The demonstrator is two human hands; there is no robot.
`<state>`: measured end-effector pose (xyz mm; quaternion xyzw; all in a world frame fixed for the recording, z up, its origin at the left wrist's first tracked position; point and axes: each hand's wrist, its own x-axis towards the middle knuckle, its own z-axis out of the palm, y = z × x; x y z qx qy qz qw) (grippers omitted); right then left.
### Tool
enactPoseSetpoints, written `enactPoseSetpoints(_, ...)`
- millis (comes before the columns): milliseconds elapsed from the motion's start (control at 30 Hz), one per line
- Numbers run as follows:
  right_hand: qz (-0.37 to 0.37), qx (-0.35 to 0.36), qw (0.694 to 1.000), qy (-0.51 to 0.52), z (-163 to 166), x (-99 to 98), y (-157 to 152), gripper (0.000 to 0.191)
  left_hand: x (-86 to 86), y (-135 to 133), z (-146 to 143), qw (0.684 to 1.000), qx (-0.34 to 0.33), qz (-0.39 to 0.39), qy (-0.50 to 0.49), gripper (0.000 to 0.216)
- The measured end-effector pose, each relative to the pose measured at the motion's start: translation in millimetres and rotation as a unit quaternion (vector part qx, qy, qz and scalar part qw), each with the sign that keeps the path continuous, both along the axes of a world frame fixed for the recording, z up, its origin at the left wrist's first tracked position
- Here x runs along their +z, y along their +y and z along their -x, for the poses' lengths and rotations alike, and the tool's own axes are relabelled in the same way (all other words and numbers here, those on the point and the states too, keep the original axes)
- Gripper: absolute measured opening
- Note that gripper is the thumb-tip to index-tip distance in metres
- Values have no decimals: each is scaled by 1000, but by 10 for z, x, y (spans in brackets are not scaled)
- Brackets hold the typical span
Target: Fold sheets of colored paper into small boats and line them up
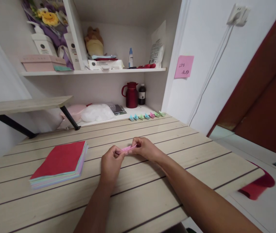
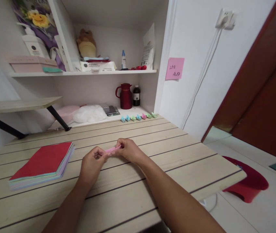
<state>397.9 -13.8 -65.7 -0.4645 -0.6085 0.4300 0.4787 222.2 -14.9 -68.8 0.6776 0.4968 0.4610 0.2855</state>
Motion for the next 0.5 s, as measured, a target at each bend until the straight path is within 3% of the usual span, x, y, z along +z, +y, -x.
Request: enactPoseSetpoints(500, -47, 5, 999, 12, -12, 14, 6, 34, -52, -15, -18, 999, -2, 15, -38, 27)
